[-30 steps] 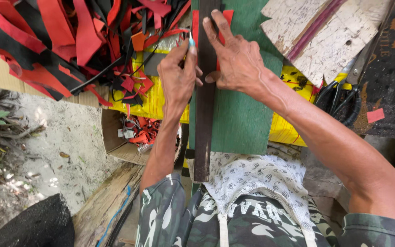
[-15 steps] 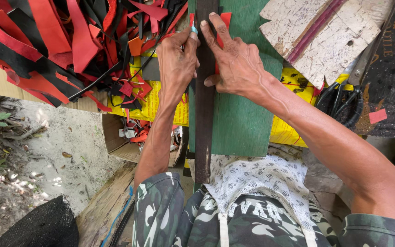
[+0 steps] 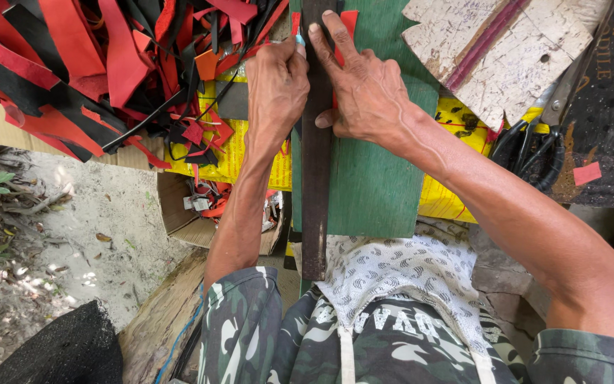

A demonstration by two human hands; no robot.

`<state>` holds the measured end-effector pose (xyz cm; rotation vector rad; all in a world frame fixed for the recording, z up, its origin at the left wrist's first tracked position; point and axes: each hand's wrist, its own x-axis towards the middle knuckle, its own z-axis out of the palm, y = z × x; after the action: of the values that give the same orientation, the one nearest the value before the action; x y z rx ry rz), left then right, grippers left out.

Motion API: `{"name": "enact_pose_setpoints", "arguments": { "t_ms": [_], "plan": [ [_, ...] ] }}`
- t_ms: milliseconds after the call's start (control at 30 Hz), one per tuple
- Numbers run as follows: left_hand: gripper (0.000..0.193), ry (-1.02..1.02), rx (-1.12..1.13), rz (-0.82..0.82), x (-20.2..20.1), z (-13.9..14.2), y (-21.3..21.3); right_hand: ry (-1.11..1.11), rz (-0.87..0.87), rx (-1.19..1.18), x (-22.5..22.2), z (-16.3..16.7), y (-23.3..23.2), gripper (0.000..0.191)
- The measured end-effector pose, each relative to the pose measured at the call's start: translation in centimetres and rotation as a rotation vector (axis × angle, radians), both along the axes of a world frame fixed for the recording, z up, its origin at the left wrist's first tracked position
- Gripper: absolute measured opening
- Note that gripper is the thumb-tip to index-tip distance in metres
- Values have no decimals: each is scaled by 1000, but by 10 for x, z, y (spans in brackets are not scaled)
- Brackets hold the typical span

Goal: The person cuts red and black foam sheets into narrow strips, holding each piece against a metal straightedge on a green cutting board and slicing along it with a small blue-handled knife. Cut strips are set aside with a pile of finished pieces while scraps accumulate in a cardboard box below the table.

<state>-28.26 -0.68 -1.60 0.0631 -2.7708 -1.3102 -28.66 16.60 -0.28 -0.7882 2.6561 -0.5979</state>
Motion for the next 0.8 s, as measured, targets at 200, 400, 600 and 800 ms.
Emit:
{"name": "enact_pose_setpoints", "arguments": {
  "t_ms": [200, 400, 600, 800],
  "plan": [
    [20, 27, -29, -20, 6, -1, -1, -4, 4, 34, 0, 0, -2, 132],
    [20, -41, -21, -11, 34, 5, 1, 35, 12, 13, 3, 1, -2, 130],
    [18, -88, -16, 4, 73, 17, 2, 33, 15, 12, 4, 3, -2, 132],
    [16, -93, -25, -8, 83, 16, 0, 45, 7, 14, 7, 6, -3, 134]
  ]
}}
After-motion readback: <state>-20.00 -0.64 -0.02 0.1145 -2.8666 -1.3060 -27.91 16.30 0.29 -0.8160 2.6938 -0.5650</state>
